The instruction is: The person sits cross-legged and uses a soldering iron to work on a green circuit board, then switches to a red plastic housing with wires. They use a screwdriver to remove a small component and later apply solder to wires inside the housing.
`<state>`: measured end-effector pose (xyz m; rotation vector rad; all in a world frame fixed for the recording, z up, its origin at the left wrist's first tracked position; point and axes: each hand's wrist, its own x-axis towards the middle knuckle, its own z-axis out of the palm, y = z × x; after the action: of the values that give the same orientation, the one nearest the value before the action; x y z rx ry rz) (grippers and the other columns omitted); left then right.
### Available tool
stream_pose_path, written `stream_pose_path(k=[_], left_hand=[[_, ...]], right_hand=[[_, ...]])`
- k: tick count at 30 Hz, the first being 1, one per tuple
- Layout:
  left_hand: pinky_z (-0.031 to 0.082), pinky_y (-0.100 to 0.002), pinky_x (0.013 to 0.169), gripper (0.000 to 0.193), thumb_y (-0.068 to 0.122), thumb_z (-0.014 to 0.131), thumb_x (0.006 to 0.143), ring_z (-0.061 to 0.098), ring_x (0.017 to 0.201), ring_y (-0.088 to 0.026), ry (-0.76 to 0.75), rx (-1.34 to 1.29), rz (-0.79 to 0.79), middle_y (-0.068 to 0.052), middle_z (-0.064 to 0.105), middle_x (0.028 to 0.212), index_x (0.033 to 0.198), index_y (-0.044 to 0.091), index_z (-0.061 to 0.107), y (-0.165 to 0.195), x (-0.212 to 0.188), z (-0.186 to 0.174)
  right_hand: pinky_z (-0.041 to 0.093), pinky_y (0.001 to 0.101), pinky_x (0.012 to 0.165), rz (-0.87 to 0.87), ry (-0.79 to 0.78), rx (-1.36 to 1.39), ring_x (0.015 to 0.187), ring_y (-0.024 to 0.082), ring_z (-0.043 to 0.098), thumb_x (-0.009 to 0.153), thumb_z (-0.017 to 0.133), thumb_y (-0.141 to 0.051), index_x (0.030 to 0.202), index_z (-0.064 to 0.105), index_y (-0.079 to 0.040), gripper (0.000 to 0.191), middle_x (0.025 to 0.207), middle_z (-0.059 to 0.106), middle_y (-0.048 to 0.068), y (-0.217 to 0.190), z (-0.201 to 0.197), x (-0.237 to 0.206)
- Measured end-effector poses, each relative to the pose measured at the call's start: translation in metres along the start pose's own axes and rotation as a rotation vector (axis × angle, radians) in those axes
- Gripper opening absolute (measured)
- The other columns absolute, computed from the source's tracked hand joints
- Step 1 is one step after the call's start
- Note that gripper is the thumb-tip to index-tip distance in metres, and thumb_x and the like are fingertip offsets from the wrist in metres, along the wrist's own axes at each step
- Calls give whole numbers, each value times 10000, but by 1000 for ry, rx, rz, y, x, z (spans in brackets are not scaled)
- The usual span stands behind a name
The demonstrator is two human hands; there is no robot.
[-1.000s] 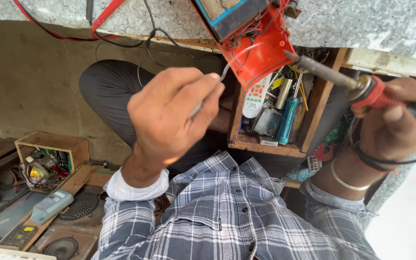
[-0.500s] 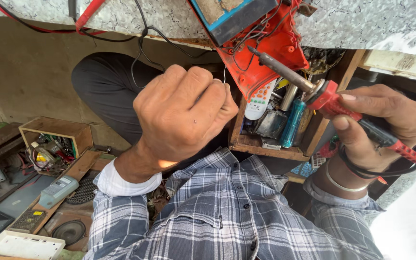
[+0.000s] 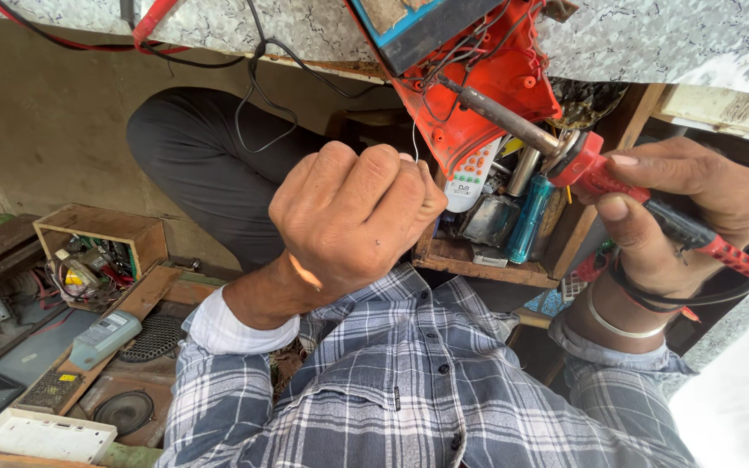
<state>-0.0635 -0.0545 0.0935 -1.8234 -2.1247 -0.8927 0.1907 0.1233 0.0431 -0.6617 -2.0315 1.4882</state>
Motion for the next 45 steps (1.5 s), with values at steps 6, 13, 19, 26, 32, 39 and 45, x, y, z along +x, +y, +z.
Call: stream_pose_path(k=[6, 13, 19, 26, 32, 39, 45], left_hand=[[397, -299, 555, 142, -18, 790, 829, 484, 689, -165, -24, -17, -44, -24, 558, 834, 837, 39, 661, 1, -3, 2], [398, -280, 520, 130, -17, 785, 774, 482, 658, -155, 30, 20, -23, -25, 563, 813, 815, 24, 669, 1, -1, 5], [405, -315, 565, 147, -55, 767, 798, 488, 706, -179, 4, -1, -62, -29, 550, 859, 859, 34, 667, 3, 4, 1], [411, -340, 588, 161, -30, 791, 795, 484, 706, -199, -2, 2, -108, -38, 523, 844, 832, 29, 646, 3, 14, -8], [410, -331, 549, 153, -12, 775, 756, 472, 667, -191, 5, 13, -87, -34, 506, 791, 773, 45, 634, 4, 19, -7], [434, -316, 584, 153, 40, 818, 874, 499, 708, -176, -9, 29, -26, -29, 575, 880, 920, 39, 672, 5, 15, -5], [402, -330, 602, 297, 104, 905, 966, 519, 722, -171, 32, 11, -37, -9, 605, 917, 1208, 38, 746, -17, 15, -13]], right_hand=[[539, 203, 668, 26, 41, 20, 752, 173, 714, 1041, 835, -259, 1127, 702, 49, 347, 893, 718, 172, 2, 0, -4], [533, 238, 642, -34, -84, -86, 755, 184, 709, 1020, 822, -132, 1139, 698, 64, 260, 919, 714, 214, -7, -6, 10], [535, 236, 563, -11, -347, 1, 664, 145, 706, 881, 715, -20, 1125, 634, 93, 280, 885, 714, 195, -15, -13, 41], [572, 238, 660, -86, -166, -34, 794, 194, 724, 972, 776, 14, 1183, 656, 39, 243, 992, 705, 219, 4, -24, 11], [572, 239, 724, -20, -61, 39, 832, 184, 728, 1008, 823, -20, 1161, 678, 28, 216, 1034, 720, 210, 4, -26, -4], [576, 241, 721, -48, -95, 34, 832, 189, 728, 973, 797, -28, 1166, 664, 16, 238, 1024, 713, 217, 14, -35, -8], [553, 251, 696, 23, 53, 91, 770, 207, 702, 1007, 827, -89, 1167, 699, 62, 254, 970, 722, 205, 13, -20, -16]])
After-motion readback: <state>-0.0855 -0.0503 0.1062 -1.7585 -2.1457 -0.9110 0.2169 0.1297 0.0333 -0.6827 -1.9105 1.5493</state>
